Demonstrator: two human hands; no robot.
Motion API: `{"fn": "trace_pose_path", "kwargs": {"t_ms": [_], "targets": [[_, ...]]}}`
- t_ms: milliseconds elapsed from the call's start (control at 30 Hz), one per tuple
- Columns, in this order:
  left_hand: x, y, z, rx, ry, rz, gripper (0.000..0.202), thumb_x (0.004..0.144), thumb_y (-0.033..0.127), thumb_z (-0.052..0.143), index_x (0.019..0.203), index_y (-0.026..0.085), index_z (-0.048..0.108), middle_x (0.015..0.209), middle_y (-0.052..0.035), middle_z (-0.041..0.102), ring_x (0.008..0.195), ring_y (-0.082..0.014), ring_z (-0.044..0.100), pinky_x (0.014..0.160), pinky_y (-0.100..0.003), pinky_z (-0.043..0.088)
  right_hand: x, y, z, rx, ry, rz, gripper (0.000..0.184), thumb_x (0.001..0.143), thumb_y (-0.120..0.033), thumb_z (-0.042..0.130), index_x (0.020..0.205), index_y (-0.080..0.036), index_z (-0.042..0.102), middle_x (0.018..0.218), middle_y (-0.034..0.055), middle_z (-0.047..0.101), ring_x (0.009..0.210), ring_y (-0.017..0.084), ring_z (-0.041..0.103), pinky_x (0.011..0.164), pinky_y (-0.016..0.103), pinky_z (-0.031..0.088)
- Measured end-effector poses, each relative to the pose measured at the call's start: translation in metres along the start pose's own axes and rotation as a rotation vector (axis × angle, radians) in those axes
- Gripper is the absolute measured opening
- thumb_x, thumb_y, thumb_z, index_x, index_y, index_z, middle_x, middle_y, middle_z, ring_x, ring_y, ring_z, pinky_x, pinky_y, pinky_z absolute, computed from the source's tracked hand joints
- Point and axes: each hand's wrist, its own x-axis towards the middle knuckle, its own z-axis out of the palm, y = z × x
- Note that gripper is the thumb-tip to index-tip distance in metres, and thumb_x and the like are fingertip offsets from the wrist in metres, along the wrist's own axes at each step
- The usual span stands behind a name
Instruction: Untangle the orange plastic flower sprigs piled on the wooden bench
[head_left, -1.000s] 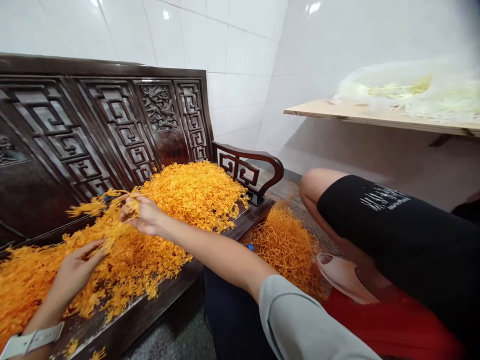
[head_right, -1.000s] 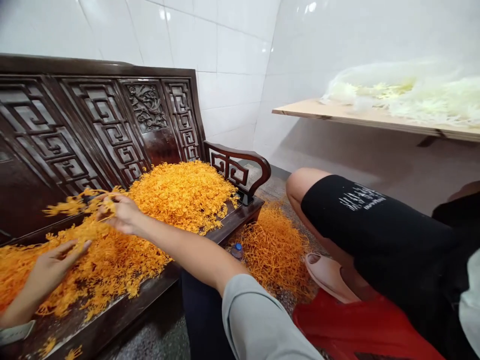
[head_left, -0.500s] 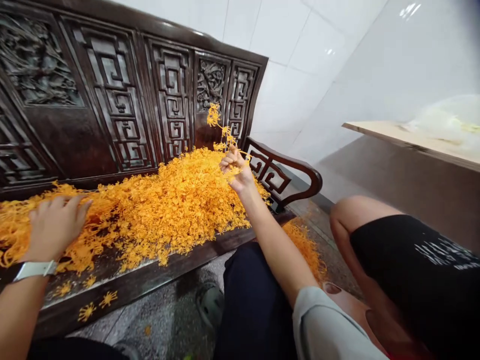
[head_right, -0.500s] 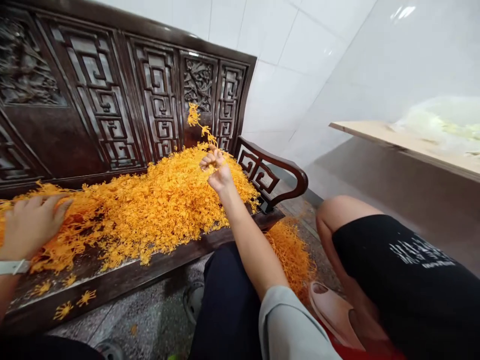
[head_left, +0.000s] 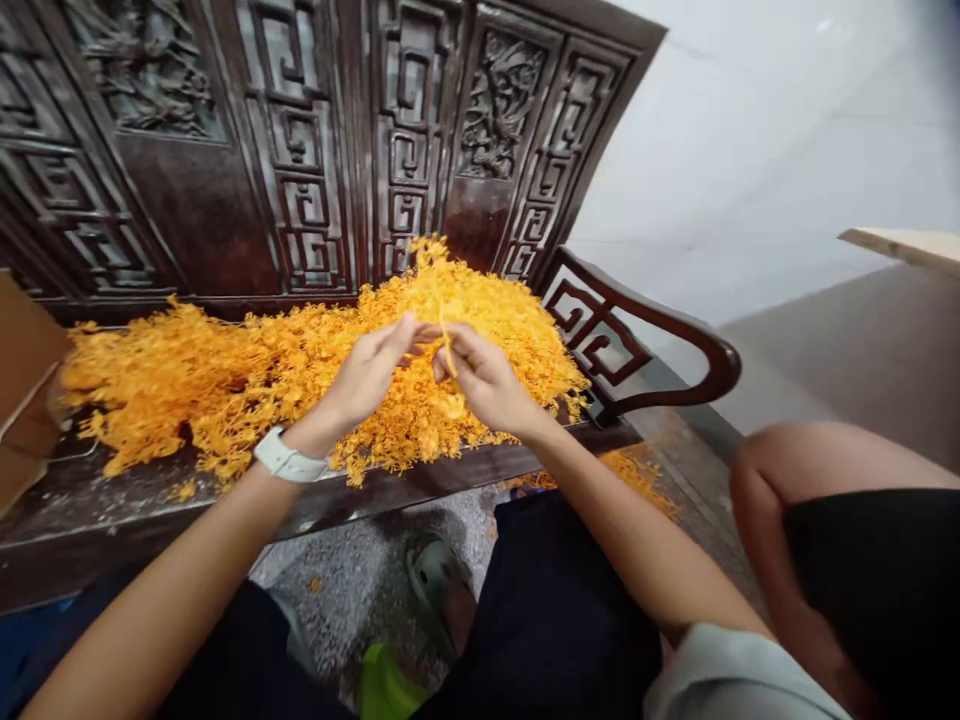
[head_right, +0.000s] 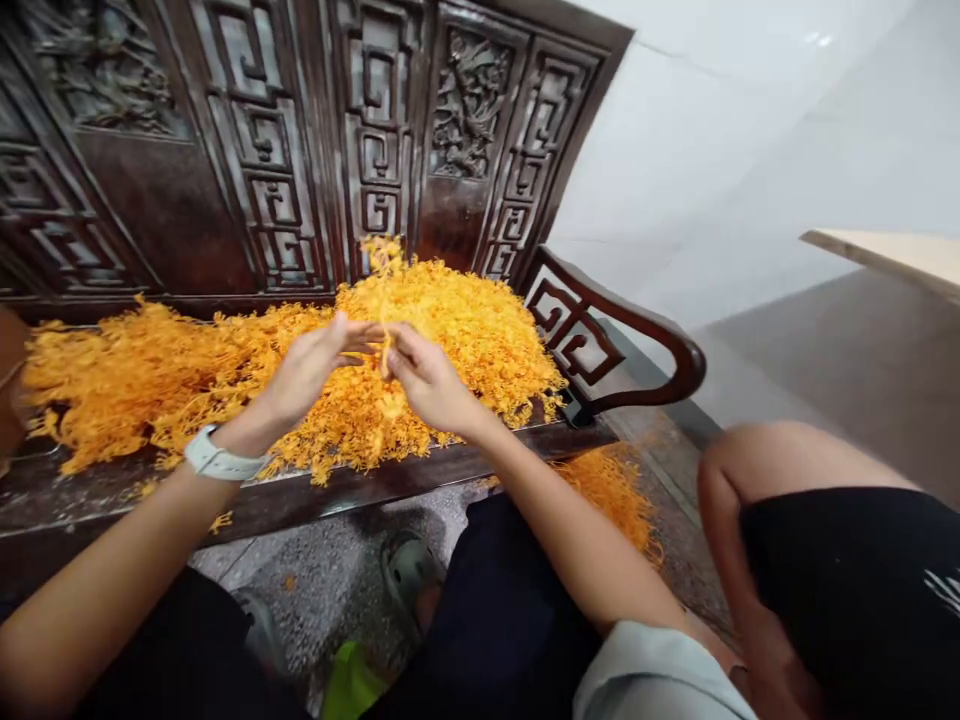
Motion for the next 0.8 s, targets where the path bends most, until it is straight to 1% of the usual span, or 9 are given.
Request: {"fn": "trace_pose_path", "kwargs": {"t_ms": [100,200,300,400,467,500,600,700,800], "targets": [[0.003,-0.003,0.015,-0.179,0.048,-0.023,0.036,0.096,0.052,0.069,0.092,0.017,0.075,0.096,-0.0091,0.076,0.094,-0.0188,0.07,0.084,-0.032,0.055,-0.01,-0.008,0.022,-0.273,-0.14,-0.013,0.038,0.107,-0.036,0.047,0.137,-0.017,0.06,0.105,0.0117,0.069,0.091,0.024,0.065,0.089,0.045,0.053],[0.001,-0.01,0.007,-0.305,0.134,-0.069,0.024,0.094,0.042,0.074,0.097,0.018,0.074,0.084,-0.004,0.07,0.079,-0.014,0.066,0.074,-0.027,0.053,-0.017,-0.016,0.022,-0.33,-0.205,-0.064,0.041,0.102,-0.039,0.06,0.136,-0.016,0.063,0.132,0.0175,0.068,0.12,0.03,0.064,0.106,0.051,0.05],[0.0,-0.015,-0.011,-0.258,0.163,-0.028,0.02,0.098,0.039,0.068,0.1,0.02,0.071,0.068,0.0016,0.056,0.064,-0.0121,0.057,0.066,-0.027,0.049,-0.021,-0.023,0.004,-0.158,-0.171,-0.026,0.027,0.1,-0.042,0.067,0.113,-0.02,0.074,0.118,0.0105,0.075,0.11,0.025,0.07,0.1,0.045,0.055],[-0.003,-0.015,-0.024,0.011,0.106,0.044,0.024,0.101,0.042,0.062,0.094,0.02,0.068,0.06,0.0046,0.043,0.054,-0.0121,0.044,0.056,-0.028,0.038,-0.021,-0.024,-0.014,0.073,0.139,0.003,0.024,0.101,-0.044,0.066,0.094,-0.022,0.073,0.088,0.0033,0.071,0.077,0.016,0.069,0.074,0.034,0.059],[-0.009,-0.014,-0.025,0.271,0.018,0.103,0.032,0.102,0.045,0.06,0.083,0.02,0.063,0.06,0.0041,0.041,0.053,-0.012,0.039,0.054,-0.029,0.031,-0.02,-0.022,-0.02,0.153,0.326,0.003,0.026,0.095,-0.049,0.072,0.107,-0.025,0.069,0.096,0.0022,0.068,0.075,0.014,0.067,0.067,0.03,0.058],[-0.013,-0.014,-0.024,0.4,-0.03,0.131,0.036,0.103,0.045,0.059,0.077,0.02,0.06,0.06,0.0034,0.041,0.054,-0.0121,0.039,0.055,-0.03,0.029,-0.019,-0.02,-0.021,0.171,0.35,0.023,0.036,0.091,-0.052,0.076,0.117,-0.028,0.066,0.103,0.0023,0.067,0.076,0.013,0.068,0.066,0.029,0.058],[-0.027,-0.016,-0.019,0.757,-0.149,0.196,0.038,0.105,0.041,0.054,0.074,0.02,0.06,0.059,0.0011,0.047,0.054,-0.0137,0.043,0.057,-0.032,0.028,-0.018,-0.012,-0.018,0.198,0.222,0.166,0.057,0.086,-0.063,0.077,0.129,-0.031,0.058,0.104,0.0025,0.065,0.071,0.013,0.065,0.058,0.027,0.056],[-0.04,-0.02,-0.019,1.053,-0.194,0.265,0.023,0.103,0.031,0.055,0.09,0.021,0.072,0.063,-0.0028,0.061,0.056,-0.0175,0.052,0.057,-0.033,0.028,-0.02,-0.002,-0.015,0.222,0.12,0.256,0.05,0.085,-0.066,0.078,0.111,-0.025,0.062,0.078,-0.0016,0.059,0.055,0.01,0.053,0.046,0.025,0.044],[-0.046,-0.024,-0.026,1.211,-0.153,0.314,0.022,0.1,0.023,0.054,0.098,0.02,0.076,0.072,-0.0065,0.072,0.062,-0.0206,0.062,0.057,-0.033,0.03,-0.023,0.002,-0.013,0.285,0.163,0.235,0.045,0.084,-0.064,0.081,0.09,-0.024,0.061,0.061,-0.0064,0.044,0.047,0.007,0.035,0.039,0.024,0.028]]}}
